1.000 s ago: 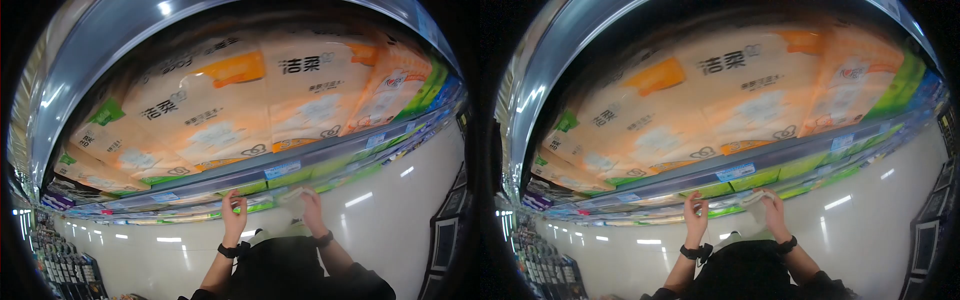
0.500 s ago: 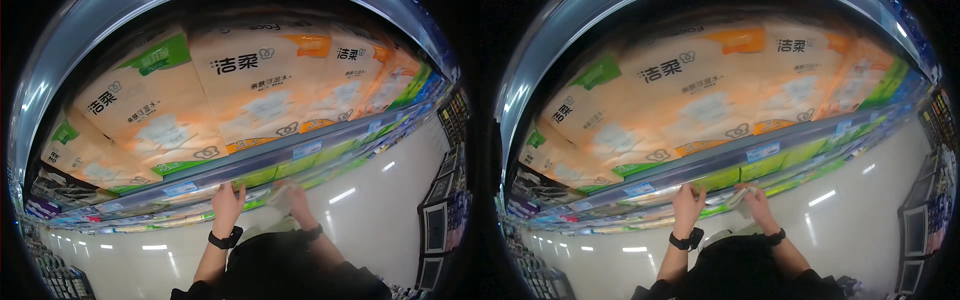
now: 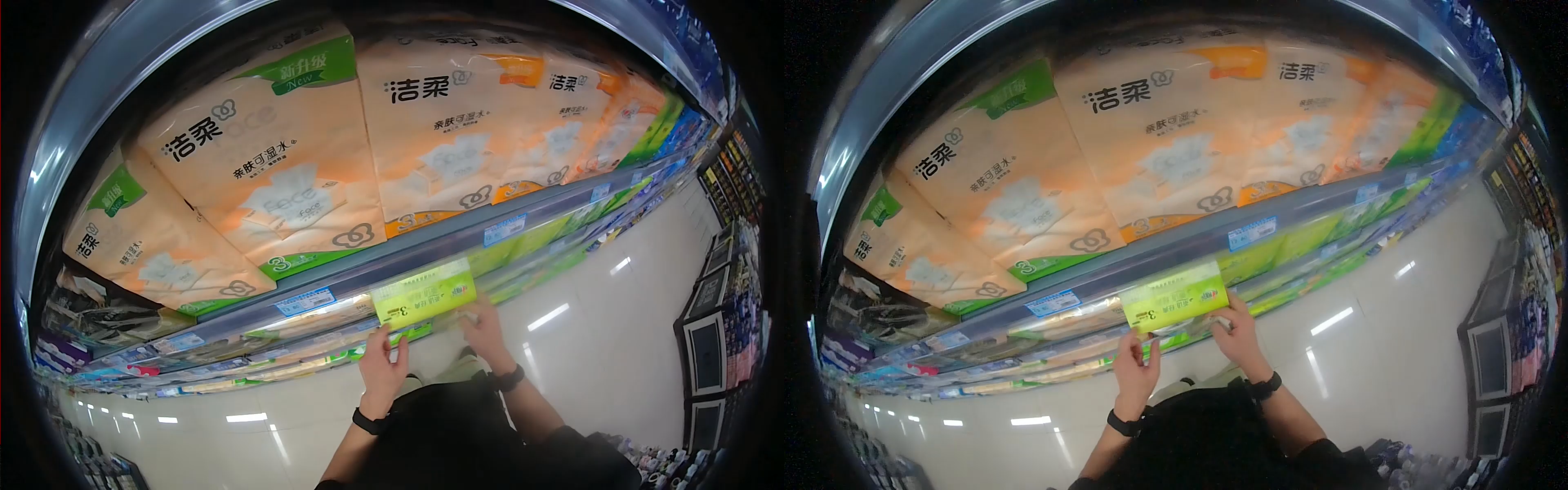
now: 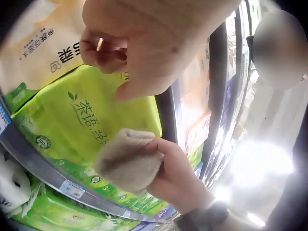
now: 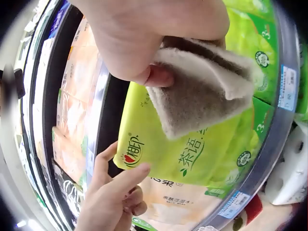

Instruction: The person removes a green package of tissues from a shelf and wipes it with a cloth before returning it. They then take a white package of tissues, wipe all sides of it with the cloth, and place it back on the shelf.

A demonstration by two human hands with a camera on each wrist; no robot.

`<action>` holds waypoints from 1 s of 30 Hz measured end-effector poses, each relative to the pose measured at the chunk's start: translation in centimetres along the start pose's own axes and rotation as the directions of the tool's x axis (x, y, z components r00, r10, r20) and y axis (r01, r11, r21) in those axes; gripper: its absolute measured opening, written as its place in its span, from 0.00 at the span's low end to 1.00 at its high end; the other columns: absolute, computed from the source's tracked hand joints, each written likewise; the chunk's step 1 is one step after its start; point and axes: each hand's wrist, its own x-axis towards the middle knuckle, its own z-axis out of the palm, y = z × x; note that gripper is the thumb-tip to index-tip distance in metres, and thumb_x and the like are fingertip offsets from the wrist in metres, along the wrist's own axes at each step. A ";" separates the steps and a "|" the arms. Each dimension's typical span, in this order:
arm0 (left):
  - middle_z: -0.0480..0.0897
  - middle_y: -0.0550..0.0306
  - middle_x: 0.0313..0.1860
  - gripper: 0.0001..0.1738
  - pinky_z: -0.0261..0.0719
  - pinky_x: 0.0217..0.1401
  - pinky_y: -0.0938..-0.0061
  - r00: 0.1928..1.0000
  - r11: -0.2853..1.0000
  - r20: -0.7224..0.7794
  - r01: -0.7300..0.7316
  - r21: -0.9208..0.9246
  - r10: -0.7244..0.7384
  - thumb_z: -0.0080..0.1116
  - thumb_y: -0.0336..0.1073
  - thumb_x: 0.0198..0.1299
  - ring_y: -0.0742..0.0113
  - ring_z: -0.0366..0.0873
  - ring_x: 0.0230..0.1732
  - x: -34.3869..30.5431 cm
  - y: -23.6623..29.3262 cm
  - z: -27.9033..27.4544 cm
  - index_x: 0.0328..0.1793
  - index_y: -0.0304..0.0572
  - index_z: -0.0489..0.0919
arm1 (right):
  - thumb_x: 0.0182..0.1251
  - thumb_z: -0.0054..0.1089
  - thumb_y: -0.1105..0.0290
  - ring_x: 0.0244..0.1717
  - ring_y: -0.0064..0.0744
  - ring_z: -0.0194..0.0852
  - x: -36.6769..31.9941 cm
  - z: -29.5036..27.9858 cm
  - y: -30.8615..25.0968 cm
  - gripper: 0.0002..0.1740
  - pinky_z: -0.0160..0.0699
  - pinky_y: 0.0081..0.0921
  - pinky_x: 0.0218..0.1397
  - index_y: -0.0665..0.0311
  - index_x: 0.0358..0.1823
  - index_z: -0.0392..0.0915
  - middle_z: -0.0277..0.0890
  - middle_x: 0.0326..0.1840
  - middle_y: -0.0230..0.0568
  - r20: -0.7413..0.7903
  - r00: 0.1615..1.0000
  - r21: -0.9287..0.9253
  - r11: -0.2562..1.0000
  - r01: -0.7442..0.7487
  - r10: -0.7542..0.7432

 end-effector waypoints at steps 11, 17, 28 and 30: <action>0.72 0.47 0.56 0.42 0.81 0.38 0.71 0.989 0.963 0.134 0.094 -0.254 -0.061 0.73 0.28 0.51 0.60 0.76 0.42 -0.2 -2.4 1.5 0.74 0.40 0.68 | 0.52 0.64 0.75 0.67 0.58 0.72 -1.7 0.3 -1.0 0.11 0.70 0.38 0.69 0.63 0.39 0.87 0.70 0.69 0.60 0.057 0.990 -0.070 0.990 -0.121 0.126; 0.73 0.44 0.62 0.27 0.78 0.57 0.65 0.999 0.985 -0.036 -0.030 -0.172 0.024 0.68 0.23 0.51 0.53 0.77 0.53 -1.8 -3.1 1.6 0.61 0.38 0.81 | 0.53 0.61 0.76 0.64 0.54 0.75 -4.2 -0.5 -1.5 0.12 0.73 0.36 0.66 0.64 0.40 0.86 0.70 0.69 0.60 -0.013 1.000 -0.014 1.000 0.001 -0.001; 0.67 0.47 0.76 0.18 0.62 0.78 0.64 0.982 0.697 -0.066 0.078 -0.713 -0.178 0.49 0.17 0.66 0.54 0.66 0.75 -5.0 5.7 2.5 0.57 0.30 0.85 | 0.58 0.59 0.79 0.74 0.46 0.68 -8.0 -9.5 -2.8 0.11 0.69 0.30 0.68 0.68 0.41 0.85 0.64 0.76 0.59 0.043 0.994 0.262 0.959 -0.109 0.101; 0.67 0.47 0.75 0.19 0.63 0.78 0.64 0.984 0.573 0.041 0.134 -0.809 -0.172 0.51 0.17 0.65 0.55 0.66 0.75 -6.9 5.2 3.6 0.60 0.31 0.83 | 0.59 0.59 0.80 0.75 0.45 0.66 -9.2 -11.1 -2.6 0.11 0.68 0.31 0.69 0.68 0.42 0.85 0.62 0.78 0.59 0.034 0.993 0.300 0.946 -0.122 0.117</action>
